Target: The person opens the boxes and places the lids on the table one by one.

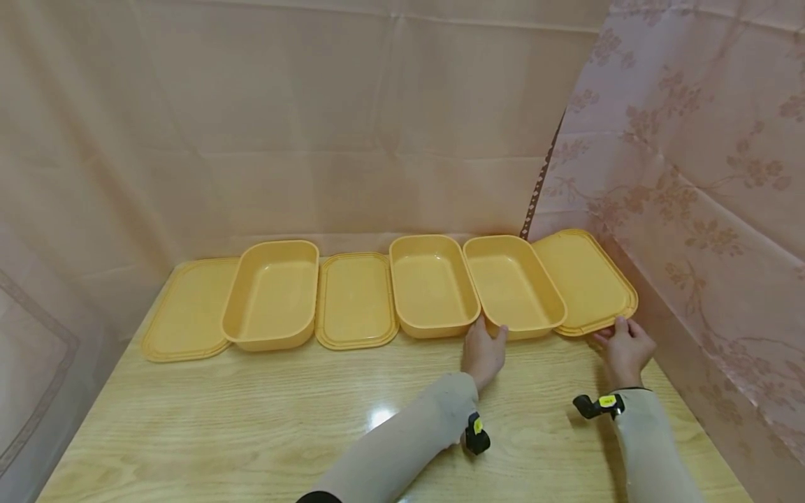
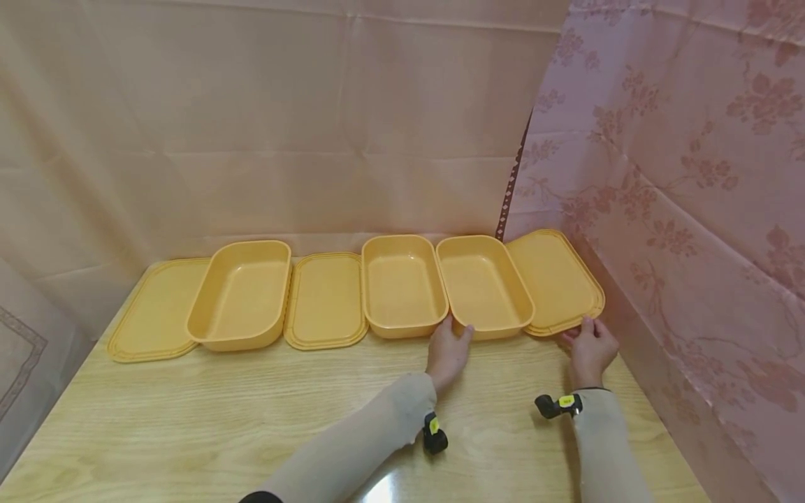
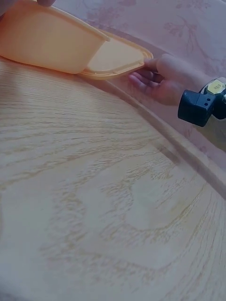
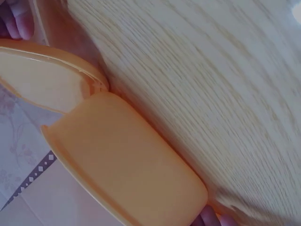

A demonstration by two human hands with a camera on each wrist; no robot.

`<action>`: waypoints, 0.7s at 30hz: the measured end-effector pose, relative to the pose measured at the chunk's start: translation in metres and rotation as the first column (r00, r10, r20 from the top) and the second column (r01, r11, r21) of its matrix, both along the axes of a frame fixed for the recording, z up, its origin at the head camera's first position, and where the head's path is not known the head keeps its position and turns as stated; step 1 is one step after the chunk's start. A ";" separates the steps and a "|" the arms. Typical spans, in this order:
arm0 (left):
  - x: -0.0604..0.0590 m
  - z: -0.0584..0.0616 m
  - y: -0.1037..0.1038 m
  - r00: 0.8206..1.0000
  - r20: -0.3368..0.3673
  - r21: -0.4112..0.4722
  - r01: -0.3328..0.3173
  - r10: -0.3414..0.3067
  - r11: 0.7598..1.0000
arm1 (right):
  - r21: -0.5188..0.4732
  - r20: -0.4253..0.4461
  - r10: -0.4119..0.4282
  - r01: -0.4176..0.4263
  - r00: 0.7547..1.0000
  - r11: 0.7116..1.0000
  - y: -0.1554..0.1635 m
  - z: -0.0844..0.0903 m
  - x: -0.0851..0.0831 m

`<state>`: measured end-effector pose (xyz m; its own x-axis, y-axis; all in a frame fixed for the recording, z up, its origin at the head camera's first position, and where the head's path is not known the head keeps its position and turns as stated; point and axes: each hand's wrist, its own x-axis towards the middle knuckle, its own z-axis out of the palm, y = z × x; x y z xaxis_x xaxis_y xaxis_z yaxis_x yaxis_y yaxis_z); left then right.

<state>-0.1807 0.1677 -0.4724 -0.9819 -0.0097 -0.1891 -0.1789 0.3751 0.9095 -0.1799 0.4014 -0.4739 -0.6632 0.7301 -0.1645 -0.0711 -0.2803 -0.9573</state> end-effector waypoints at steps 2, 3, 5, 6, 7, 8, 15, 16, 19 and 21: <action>0.000 0.000 -0.001 1.000 0.005 0.005 0.003 -0.003 1.000 | 0.000 0.045 0.004 -0.004 0.999 1.000 0.002 0.000 0.001; 0.001 0.001 -0.001 1.000 0.007 0.007 0.005 -0.005 1.000 | 0.003 0.068 0.007 -0.007 0.998 1.000 0.003 0.000 0.001; 0.001 0.001 -0.002 1.000 0.015 0.009 0.013 -0.013 1.000 | 0.005 0.123 0.014 -0.015 0.992 1.000 0.005 0.000 0.001; 0.001 0.001 -0.002 1.000 0.016 0.008 0.017 -0.018 1.000 | 0.004 0.149 0.016 -0.017 0.989 1.000 0.007 -0.001 0.001; 0.002 0.001 -0.002 1.000 0.018 0.006 0.022 -0.023 1.000 | 0.009 0.177 0.018 -0.020 0.984 1.000 0.007 -0.001 0.001; 0.002 0.002 -0.002 0.999 0.023 0.004 0.026 -0.026 1.000 | 0.013 0.204 0.022 -0.025 0.979 1.000 0.008 -0.002 0.001; 0.000 0.002 -0.003 1.000 0.008 0.000 0.021 -0.021 1.000 | 0.027 0.278 0.031 -0.040 0.960 0.999 0.010 -0.001 -0.002; 0.000 0.002 -0.003 1.000 0.010 0.000 0.021 -0.021 1.000 | 0.023 0.277 0.030 -0.038 0.960 0.999 0.010 -0.001 -0.002; 0.000 0.002 -0.003 1.000 0.017 0.003 0.022 -0.022 1.000 | 0.017 0.282 0.031 -0.037 0.959 0.999 0.010 0.000 -0.003; -0.001 0.002 -0.003 0.999 0.027 0.010 0.023 -0.023 1.000 | 0.012 0.287 0.032 -0.037 0.958 0.999 0.010 0.000 -0.002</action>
